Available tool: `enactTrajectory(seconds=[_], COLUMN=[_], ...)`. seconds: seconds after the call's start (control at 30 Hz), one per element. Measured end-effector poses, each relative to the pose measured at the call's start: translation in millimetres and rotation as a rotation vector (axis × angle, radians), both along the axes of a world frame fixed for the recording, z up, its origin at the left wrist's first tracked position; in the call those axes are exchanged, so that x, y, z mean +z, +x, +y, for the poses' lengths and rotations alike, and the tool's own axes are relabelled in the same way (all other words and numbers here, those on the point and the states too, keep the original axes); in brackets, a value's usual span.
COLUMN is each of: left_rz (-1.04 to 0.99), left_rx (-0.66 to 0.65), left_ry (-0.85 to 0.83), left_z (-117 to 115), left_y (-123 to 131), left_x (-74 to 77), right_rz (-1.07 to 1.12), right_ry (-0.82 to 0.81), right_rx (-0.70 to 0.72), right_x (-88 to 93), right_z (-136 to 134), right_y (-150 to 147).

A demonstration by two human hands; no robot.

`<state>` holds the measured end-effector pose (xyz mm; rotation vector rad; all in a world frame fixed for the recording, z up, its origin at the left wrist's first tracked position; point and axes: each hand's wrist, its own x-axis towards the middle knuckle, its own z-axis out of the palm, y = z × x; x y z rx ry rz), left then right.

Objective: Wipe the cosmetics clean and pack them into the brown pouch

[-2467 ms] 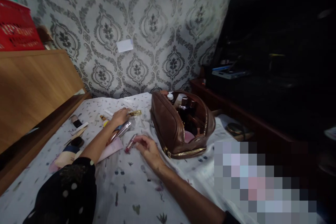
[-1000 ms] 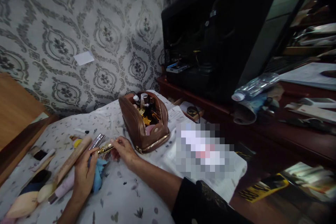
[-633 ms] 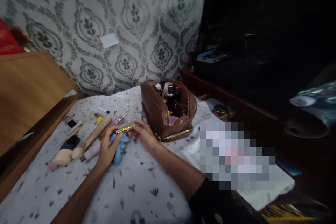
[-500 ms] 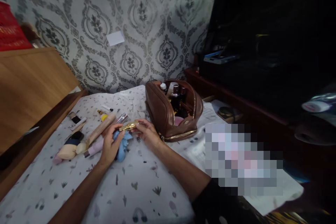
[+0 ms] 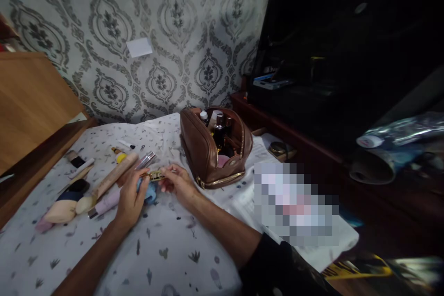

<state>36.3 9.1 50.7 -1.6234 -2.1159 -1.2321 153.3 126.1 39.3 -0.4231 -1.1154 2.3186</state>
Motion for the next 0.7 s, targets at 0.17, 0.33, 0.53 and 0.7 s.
enactTrajectory(seconds=[0.17, 0.33, 0.53, 0.7], left_rz=[-0.121, -0.307, -0.659, -0.953], left_rx=[0.097, 0.138, 0.081, 0.04], left_ry=[-0.041, -0.031, 0.031, 0.102], left_z=[-2, -2, -1, 1], left_y=[-10, -14, -9, -4], left_x=[5.0, 16.1, 19.4, 25.8], right_rz=[-0.099, -0.103, -0.128, -0.242], right_ry=[0.197, 0.346, 0.562, 0.823], right_rx=[0.087, 0.18, 0.07, -0.009], right_x=[3.3, -1.0, -10.3, 0.2], right_z=[-7, -13, -13, -15], right_y=[1, 1, 0, 8])
